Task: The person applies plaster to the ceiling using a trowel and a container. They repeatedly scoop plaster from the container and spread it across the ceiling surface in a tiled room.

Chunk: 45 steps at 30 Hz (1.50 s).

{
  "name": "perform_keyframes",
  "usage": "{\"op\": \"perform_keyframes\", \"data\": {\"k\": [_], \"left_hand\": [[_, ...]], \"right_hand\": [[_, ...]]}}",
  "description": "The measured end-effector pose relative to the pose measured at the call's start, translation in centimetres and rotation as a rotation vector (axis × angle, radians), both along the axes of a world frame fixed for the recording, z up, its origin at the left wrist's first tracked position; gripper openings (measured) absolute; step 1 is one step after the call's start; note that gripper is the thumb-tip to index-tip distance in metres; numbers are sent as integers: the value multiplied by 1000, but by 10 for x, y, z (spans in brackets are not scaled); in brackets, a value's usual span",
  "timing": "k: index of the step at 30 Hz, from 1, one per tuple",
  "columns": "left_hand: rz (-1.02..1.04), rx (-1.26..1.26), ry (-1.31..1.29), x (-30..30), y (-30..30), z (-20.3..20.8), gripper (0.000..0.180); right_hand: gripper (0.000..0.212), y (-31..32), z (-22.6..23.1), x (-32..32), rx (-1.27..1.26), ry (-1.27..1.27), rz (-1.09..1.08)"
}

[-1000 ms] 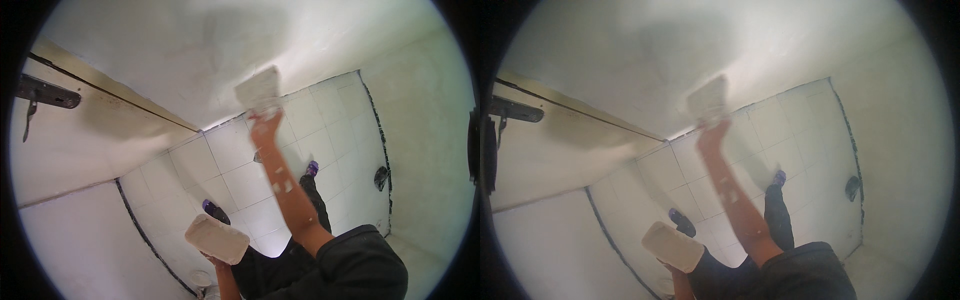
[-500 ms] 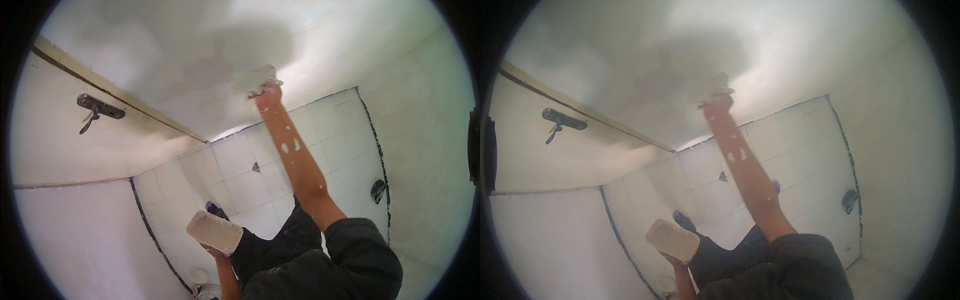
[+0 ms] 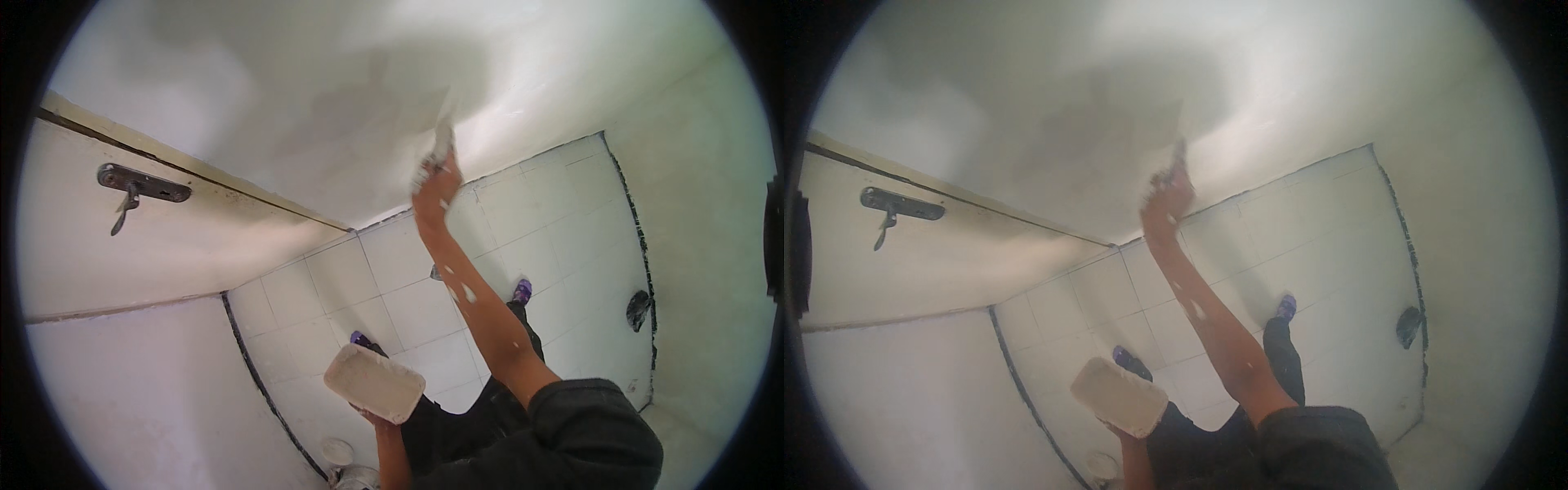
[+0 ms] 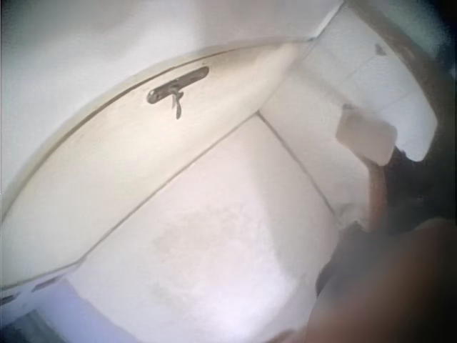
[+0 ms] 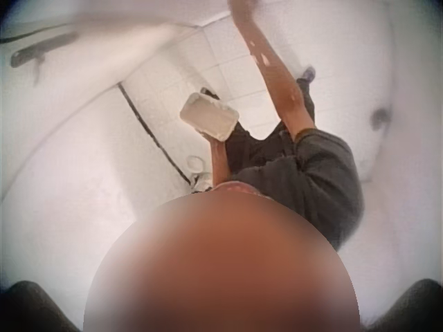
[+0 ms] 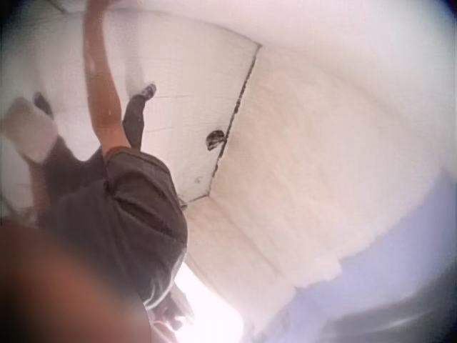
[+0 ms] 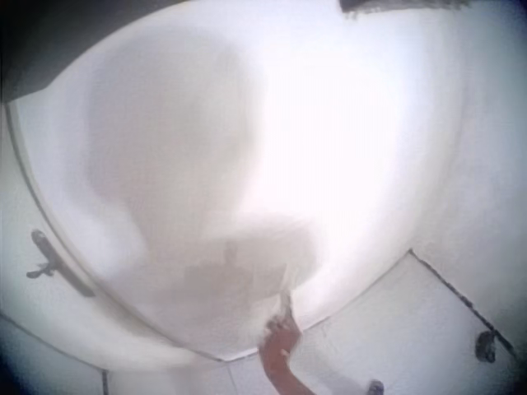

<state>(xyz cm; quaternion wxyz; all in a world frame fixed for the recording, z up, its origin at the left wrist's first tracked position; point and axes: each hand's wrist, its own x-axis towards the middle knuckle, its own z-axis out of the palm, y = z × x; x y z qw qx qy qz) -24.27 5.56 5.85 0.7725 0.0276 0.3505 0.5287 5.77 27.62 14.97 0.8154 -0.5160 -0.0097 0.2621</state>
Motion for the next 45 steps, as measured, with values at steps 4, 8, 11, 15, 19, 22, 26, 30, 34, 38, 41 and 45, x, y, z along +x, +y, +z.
{"op": "perform_keyframes", "data": {"k": [4, 8, 11, 15, 19, 22, 26, 30, 34, 38, 41, 45], "left_hand": [[-15, -42, 37, -29, -7, -31, 66], [25, -74, 70, -50, -10, -60, 65], [6, -86, 84, -53, -2, -79, 65], [18, -110, 112, -50, 5, -109, 65], [14, -166, 122, -27, -4, -175, 65], [18, -226, 127, -8, -25, -239, 64], [9, -328, 132, 18, -54, -311, 64], [19, -399, 185, 22, -79, -323, 64], [8, -425, 189, 25, -81, -294, 63], [23, -379, 185, 15, -71, -240, 63], [30, -343, 171, 2, -62, -193, 63], [61, -278, 133, -12, -51, -123, 63]], "right_hand": [[35, 79, -53, -54, -742, -1138, -351], [38, 38, -90, -121, -147, -609, 213], [43, -25, -172, -100, 217, 652, 598], [30, -124, -316, -29, 42, 140, 587], [21, -143, -493, 36, -78, 801, 14], [26, -113, -580, 71, -60, 782, -20], [32, -47, -647, 117, 62, 596, 74], [34, 8, -629, 115, 177, 614, 73], [35, 3, -565, 116, 111, 728, 59], [32, -2, -463, 98, 61, 658, 68], [32, -5, -385, 91, 53, 667, 80], [33, 11, -280, 80, 20, 641, 56]]}}
